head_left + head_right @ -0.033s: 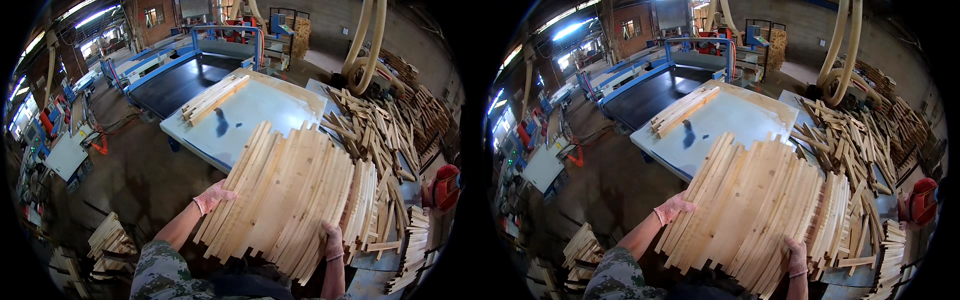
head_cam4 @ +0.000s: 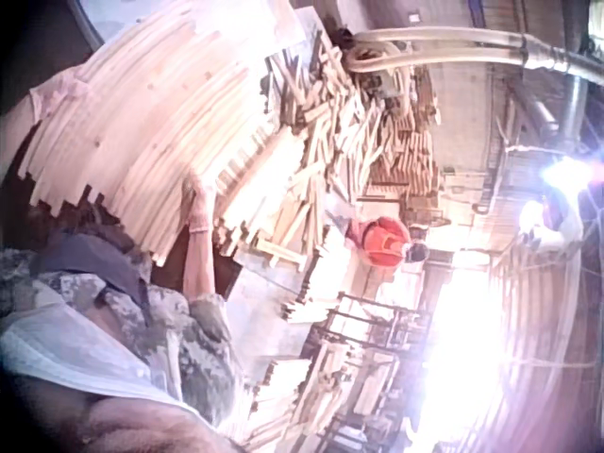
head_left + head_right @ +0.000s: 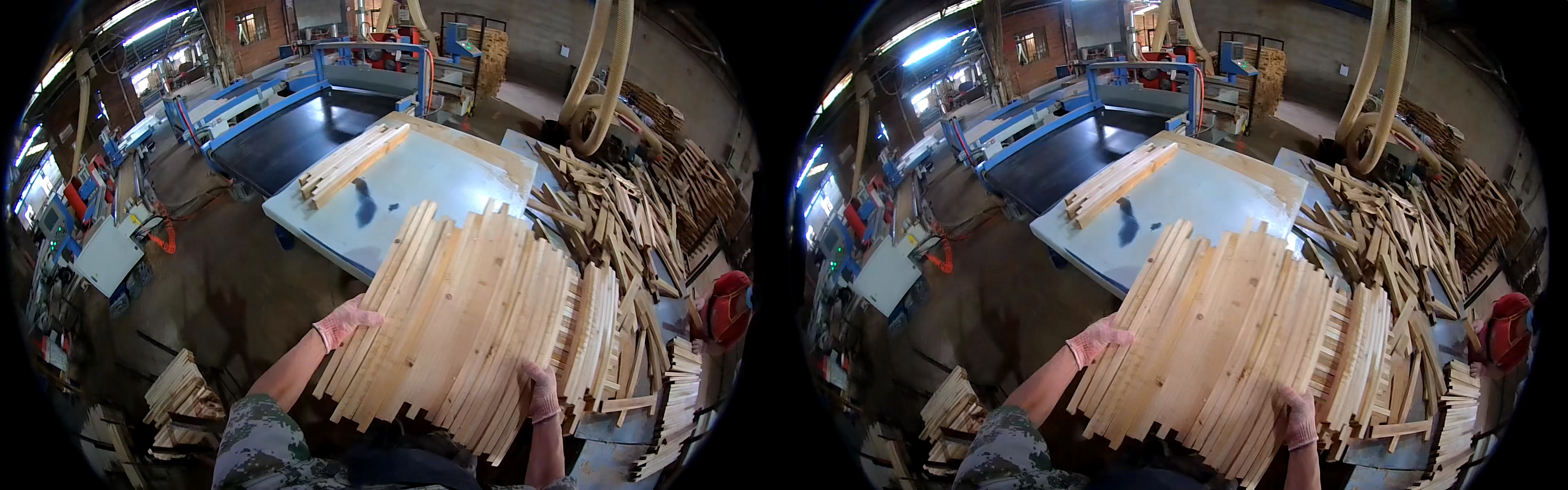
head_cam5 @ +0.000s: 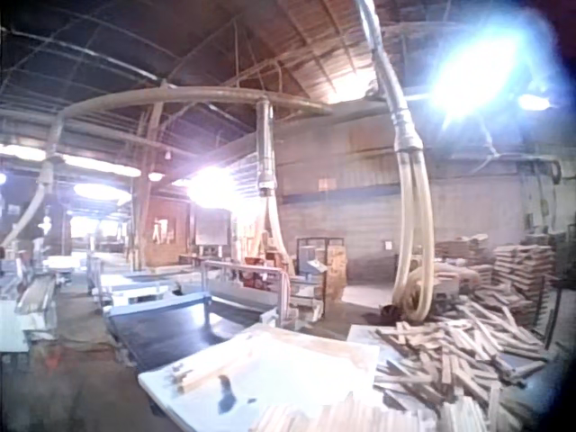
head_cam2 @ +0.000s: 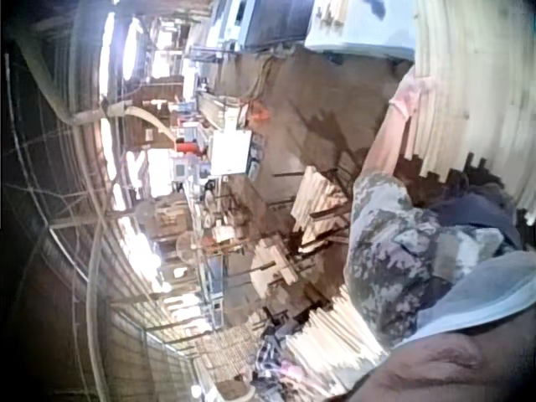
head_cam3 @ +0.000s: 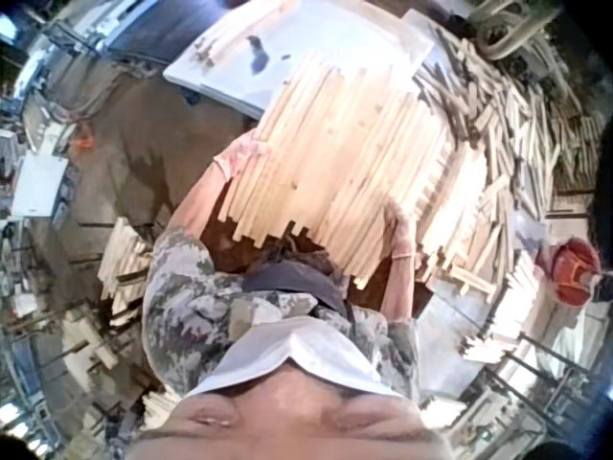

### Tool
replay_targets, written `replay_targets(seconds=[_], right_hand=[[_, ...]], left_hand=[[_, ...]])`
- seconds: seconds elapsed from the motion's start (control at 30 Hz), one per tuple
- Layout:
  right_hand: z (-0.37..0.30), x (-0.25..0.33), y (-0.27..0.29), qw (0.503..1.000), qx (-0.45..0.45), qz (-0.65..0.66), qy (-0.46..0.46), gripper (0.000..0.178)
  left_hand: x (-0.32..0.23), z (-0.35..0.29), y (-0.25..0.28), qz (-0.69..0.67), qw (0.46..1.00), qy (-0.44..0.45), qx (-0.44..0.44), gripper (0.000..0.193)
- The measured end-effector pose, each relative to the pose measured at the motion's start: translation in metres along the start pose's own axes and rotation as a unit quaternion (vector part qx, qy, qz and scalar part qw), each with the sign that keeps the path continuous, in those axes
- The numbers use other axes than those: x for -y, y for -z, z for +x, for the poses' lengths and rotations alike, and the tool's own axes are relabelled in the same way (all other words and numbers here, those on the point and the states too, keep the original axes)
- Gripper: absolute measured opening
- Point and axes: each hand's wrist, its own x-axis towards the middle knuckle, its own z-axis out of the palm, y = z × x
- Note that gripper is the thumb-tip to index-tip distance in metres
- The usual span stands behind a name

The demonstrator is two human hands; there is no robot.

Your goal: The person repeatedly picks up stacks of light-colored wooden planks from a table and places them onto a conveyor belt. They then retrieve the planks from the other side of the conveyor and return them to the table, repeating this cycle throughout the clip.

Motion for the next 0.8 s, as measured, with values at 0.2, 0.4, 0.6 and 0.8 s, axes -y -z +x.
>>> replay_targets(seconds=[0.2,0.4,0.6,0.8], right_hand=[[0.085,-0.009,-0.103,0.994,0.01,-0.108,-0.016,0.046],[0.139,-0.016,-0.143,0.999,-0.026,-0.019,-0.014,0.038],[0.226,-0.026,-0.18,0.993,-0.112,-0.008,0.023,0.035],[0.302,-0.002,-0.227,0.99,-0.12,0.003,0.069,0.055]], left_hand=[[-0.03,0.033,0.108,0.063,0.991,0.074,-0.088,0.083],[-0.105,0.103,0.109,0.195,0.967,0.074,-0.146,0.093],[-0.156,0.251,0.168,0.509,0.842,0.119,-0.133,0.113],[-0.242,0.339,0.176,0.723,0.679,0.103,-0.082,0.12]])
